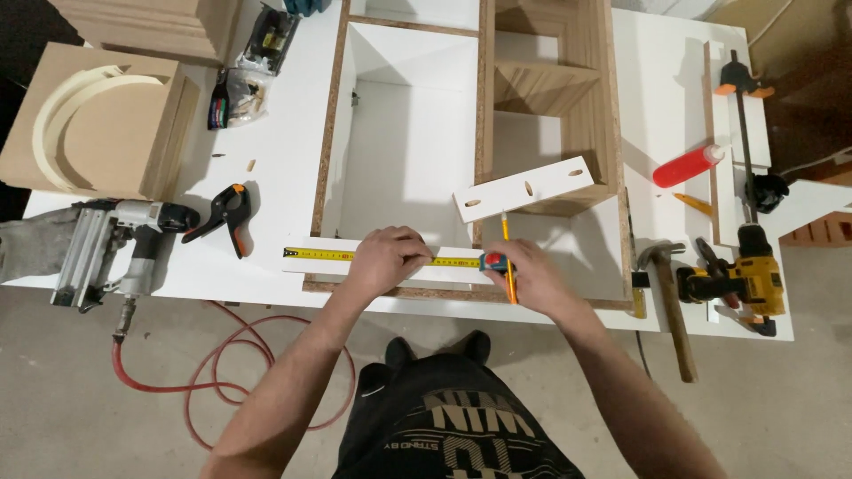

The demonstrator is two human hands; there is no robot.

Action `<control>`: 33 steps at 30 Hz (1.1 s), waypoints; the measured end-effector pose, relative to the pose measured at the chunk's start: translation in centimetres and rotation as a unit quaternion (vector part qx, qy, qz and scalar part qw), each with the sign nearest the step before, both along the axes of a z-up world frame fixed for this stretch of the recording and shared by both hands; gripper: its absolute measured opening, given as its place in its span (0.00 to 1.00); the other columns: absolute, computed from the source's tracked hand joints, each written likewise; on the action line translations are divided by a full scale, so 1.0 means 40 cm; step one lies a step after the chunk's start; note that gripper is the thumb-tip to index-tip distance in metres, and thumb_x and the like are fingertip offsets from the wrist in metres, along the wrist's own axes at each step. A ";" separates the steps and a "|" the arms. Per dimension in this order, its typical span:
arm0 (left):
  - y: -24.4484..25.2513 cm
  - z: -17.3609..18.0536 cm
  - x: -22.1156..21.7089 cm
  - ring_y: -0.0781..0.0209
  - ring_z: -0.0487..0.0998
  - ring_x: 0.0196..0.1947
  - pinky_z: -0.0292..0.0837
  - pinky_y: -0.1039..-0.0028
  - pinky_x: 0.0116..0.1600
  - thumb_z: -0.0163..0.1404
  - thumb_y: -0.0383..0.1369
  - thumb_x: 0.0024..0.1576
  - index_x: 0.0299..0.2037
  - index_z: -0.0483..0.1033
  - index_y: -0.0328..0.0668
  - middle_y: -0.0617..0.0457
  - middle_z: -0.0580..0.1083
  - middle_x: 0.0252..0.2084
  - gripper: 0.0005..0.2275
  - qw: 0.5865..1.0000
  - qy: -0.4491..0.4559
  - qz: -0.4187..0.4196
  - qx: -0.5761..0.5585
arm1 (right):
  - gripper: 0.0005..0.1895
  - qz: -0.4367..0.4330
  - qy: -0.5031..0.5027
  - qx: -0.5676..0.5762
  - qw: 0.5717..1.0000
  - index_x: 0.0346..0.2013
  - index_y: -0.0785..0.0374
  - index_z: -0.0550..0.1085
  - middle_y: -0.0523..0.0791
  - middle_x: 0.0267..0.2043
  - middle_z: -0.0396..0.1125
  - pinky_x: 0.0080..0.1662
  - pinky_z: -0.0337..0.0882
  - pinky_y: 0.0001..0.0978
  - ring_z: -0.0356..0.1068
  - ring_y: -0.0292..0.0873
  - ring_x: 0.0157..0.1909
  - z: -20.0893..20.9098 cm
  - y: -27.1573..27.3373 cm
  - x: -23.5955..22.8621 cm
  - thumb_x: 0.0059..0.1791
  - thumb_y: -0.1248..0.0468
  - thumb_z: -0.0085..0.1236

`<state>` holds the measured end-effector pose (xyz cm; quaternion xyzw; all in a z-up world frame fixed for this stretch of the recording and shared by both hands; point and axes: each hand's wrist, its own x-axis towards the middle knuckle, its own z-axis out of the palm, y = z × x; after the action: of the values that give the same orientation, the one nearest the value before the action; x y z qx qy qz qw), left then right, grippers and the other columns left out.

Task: Drilling pocket holes into wood pieces using a jig and power drill, measuring wood components, and cutting wood with a miter saw.

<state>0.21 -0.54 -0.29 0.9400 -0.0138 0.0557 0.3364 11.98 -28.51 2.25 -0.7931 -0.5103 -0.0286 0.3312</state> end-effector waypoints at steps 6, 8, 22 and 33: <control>-0.001 0.016 0.001 0.57 0.80 0.50 0.71 0.65 0.53 0.58 0.39 0.58 0.39 0.83 0.63 0.64 0.78 0.45 0.02 1.000 0.010 -0.004 0.005 | 0.10 0.045 -0.030 0.014 0.998 0.41 0.52 0.79 0.44 0.42 0.76 0.46 0.76 0.42 0.75 0.54 0.39 0.003 -0.017 0.019 0.46 0.65 0.68; 0.000 0.016 0.000 0.58 0.80 0.50 0.71 0.66 0.53 0.58 0.38 0.59 0.39 0.83 0.63 0.64 0.78 0.45 0.02 1.000 0.012 -0.004 0.008 | 0.09 0.053 -0.045 0.026 0.997 0.40 0.50 0.80 0.41 0.43 0.76 0.47 0.76 0.39 0.75 0.52 0.40 -0.002 -0.008 0.021 0.46 0.64 0.67; -0.002 0.020 0.000 0.59 0.80 0.48 0.70 0.67 0.55 0.60 0.46 0.57 0.39 0.84 0.64 0.64 0.79 0.44 0.06 1.000 0.014 0.005 0.008 | 0.17 0.054 -0.009 -0.016 0.998 0.50 0.55 0.76 0.46 0.50 0.75 0.51 0.72 0.49 0.76 0.56 0.46 0.003 -0.017 0.007 0.47 0.66 0.66; -0.029 -0.005 0.020 0.53 0.80 0.53 0.69 0.62 0.58 0.58 0.39 0.58 0.43 0.83 0.57 0.60 0.78 0.50 0.06 0.997 0.074 -0.003 -0.007 | 0.18 0.016 -0.003 0.097 0.995 0.44 0.55 0.80 0.43 0.47 0.76 0.55 0.70 0.43 0.75 0.52 0.49 0.046 0.018 -0.028 0.41 0.63 0.74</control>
<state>1.00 -1.68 -0.48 0.9390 0.0084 -0.0151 0.3436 10.86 -27.77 4.09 -0.7491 -0.5187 -0.0751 0.4051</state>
